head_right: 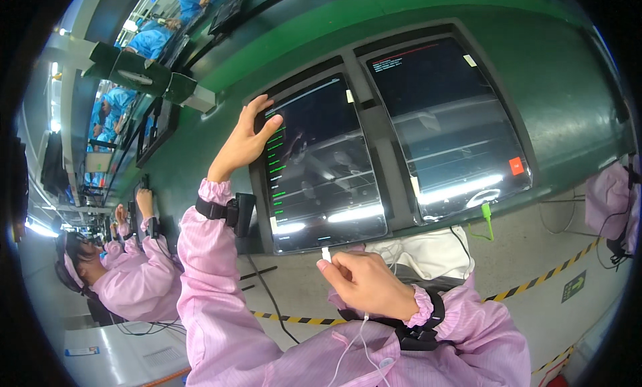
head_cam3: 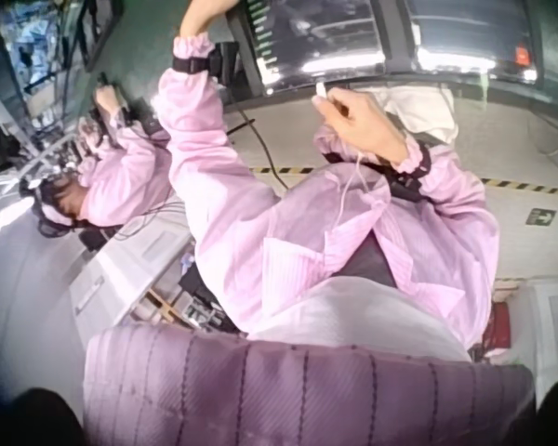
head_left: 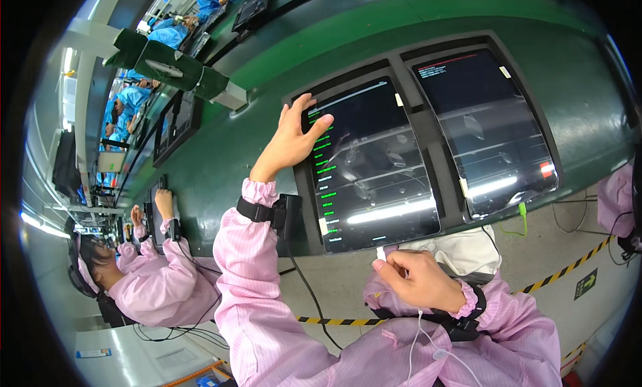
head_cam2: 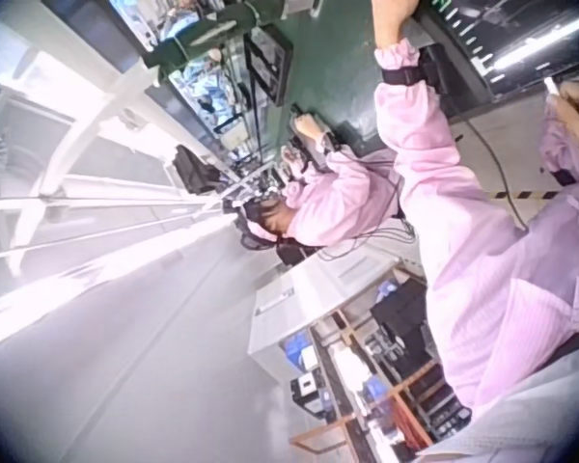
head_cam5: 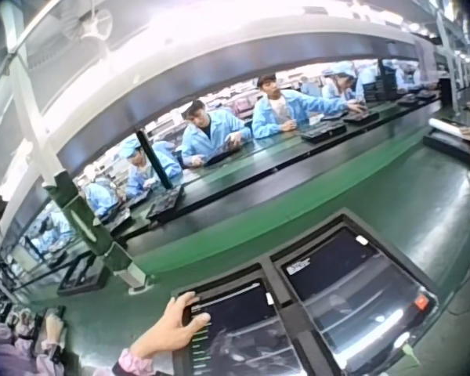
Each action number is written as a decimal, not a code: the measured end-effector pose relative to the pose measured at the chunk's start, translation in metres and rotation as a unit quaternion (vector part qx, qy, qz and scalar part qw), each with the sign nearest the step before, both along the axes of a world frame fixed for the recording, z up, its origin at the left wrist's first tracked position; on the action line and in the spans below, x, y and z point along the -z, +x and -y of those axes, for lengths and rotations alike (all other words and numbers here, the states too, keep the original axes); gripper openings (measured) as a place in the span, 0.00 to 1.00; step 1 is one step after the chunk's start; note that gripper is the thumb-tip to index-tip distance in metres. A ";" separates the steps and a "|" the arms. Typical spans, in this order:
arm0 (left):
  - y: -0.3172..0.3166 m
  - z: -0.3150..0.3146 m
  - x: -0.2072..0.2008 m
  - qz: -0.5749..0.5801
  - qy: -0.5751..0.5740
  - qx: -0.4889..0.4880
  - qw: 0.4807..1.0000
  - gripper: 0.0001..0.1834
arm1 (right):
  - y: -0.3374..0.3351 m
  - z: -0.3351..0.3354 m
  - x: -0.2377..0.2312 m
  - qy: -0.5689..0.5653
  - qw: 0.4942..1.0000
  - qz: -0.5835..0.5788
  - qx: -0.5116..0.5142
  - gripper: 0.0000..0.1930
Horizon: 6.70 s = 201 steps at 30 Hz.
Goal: Connecting data cables to tablets and interacting with the touchscreens to perform diagnostic tests on a production line.
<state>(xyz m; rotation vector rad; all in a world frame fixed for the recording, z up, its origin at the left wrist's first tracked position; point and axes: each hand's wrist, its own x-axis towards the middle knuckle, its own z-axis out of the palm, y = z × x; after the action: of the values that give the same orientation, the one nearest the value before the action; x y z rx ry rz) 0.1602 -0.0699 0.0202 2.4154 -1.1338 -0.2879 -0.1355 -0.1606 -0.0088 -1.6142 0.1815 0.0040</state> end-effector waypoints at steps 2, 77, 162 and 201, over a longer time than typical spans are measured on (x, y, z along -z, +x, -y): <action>0.003 -0.003 0.003 -0.007 -0.013 0.004 1.000 0.38 | -0.001 -0.003 0.002 0.002 1.000 0.004 0.009 0.18; -0.117 -0.071 0.022 -0.268 -0.322 -0.049 0.907 0.51 | -0.035 0.054 -0.012 -0.081 0.985 0.141 -0.051 0.13; -0.168 -0.084 0.009 -0.162 -0.190 -0.105 0.963 0.74 | -0.006 0.009 0.002 0.076 0.993 -0.086 -0.001 0.13; -0.242 0.079 -0.032 0.102 -0.205 0.012 0.973 0.49 | -0.120 0.165 0.013 -0.073 0.851 0.096 0.511 0.08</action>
<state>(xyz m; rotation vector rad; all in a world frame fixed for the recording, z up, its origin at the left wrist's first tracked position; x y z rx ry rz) -0.0816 -0.1492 0.0522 2.0971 -1.1745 0.1785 -0.2560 -0.3256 -0.0217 -1.4801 0.8841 -1.0102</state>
